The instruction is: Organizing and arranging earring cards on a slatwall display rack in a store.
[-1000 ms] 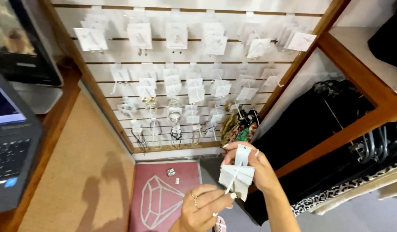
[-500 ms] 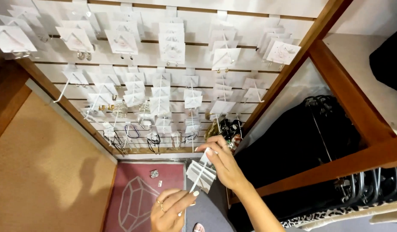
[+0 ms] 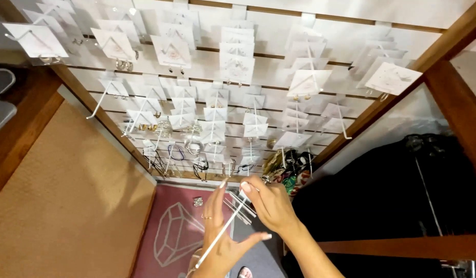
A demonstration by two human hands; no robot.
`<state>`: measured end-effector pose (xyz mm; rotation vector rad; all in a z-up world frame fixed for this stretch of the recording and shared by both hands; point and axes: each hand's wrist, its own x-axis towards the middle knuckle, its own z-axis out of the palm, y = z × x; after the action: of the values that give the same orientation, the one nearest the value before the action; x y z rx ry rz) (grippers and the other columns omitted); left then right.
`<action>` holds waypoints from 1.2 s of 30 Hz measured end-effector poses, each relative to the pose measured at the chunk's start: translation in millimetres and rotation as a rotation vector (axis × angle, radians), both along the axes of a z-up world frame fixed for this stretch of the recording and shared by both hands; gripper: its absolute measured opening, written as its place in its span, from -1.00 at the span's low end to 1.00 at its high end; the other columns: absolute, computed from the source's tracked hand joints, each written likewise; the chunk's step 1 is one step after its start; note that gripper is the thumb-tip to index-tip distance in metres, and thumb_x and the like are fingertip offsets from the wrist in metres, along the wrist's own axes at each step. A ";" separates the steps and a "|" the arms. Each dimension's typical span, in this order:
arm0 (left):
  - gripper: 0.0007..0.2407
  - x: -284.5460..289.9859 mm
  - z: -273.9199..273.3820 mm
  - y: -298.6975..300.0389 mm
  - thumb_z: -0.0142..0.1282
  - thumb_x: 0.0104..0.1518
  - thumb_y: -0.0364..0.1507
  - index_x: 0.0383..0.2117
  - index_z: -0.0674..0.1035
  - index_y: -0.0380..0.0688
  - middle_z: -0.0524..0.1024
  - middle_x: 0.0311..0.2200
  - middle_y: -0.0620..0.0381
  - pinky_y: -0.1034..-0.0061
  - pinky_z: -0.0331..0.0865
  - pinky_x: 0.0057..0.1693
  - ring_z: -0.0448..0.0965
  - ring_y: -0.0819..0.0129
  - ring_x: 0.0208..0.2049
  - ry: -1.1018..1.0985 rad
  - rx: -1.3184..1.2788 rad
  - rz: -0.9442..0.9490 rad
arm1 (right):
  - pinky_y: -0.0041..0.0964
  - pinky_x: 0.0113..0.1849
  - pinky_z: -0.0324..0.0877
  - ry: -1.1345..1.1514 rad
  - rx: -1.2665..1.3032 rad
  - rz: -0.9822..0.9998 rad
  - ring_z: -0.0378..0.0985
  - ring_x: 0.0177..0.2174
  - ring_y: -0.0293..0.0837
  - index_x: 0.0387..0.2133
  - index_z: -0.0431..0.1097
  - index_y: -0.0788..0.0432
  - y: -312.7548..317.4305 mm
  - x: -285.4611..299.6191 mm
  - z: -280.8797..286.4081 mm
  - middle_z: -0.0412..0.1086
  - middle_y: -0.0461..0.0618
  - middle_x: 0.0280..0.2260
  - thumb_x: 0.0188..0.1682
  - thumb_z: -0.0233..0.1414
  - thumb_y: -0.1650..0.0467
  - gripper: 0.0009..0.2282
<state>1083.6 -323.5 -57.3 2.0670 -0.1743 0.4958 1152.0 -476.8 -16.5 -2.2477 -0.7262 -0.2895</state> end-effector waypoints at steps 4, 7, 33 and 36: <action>-0.28 17.1 -5.1 12.4 0.45 -0.15 -0.29 0.18 0.32 -0.22 0.44 0.09 -0.11 0.20 0.30 0.27 0.44 0.04 0.14 -0.070 -0.014 0.021 | -0.27 -0.63 0.16 -0.101 -0.058 0.054 0.29 -0.78 -0.17 -0.24 0.39 0.10 18.0 6.6 7.2 0.26 -0.14 -0.68 0.22 -0.27 0.27 -0.72; -0.41 25.5 -1.9 29.4 0.32 -0.15 -0.37 0.10 0.39 -0.18 0.54 -0.04 -0.04 0.29 0.39 0.12 0.55 0.08 -0.03 -0.049 -0.065 -0.010 | -0.24 -0.59 0.25 -0.111 -0.072 0.078 0.46 -0.72 -0.10 -0.22 0.39 0.10 28.3 15.3 5.4 0.40 -0.08 -0.61 0.21 -0.25 0.28 -0.74; -0.59 195.7 -37.3 338.8 -0.07 0.34 -0.26 0.26 0.30 -0.14 0.39 0.11 -0.10 0.12 0.19 0.24 0.34 0.02 0.14 -0.184 0.020 0.361 | -0.25 -0.29 0.22 0.361 0.271 -0.648 0.33 -0.46 -0.11 -0.40 0.49 0.19 95.2 29.6 21.6 0.40 0.01 -0.50 0.21 -0.22 0.12 -0.54; -0.64 251.2 -58.9 355.1 0.00 0.32 -0.28 0.24 0.43 0.11 0.36 0.05 0.00 0.13 0.33 0.14 0.36 0.10 0.08 -0.197 0.117 0.313 | -0.24 -0.36 0.20 0.346 0.247 -0.687 0.32 -0.52 -0.08 -0.41 0.47 0.18 101.9 29.1 17.8 0.36 0.04 -0.55 0.22 -0.25 0.17 -0.57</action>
<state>1334.8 31.6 -116.2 2.1694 0.0064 0.9008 1181.1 -374.9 1.4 -2.1574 0.2685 -0.2824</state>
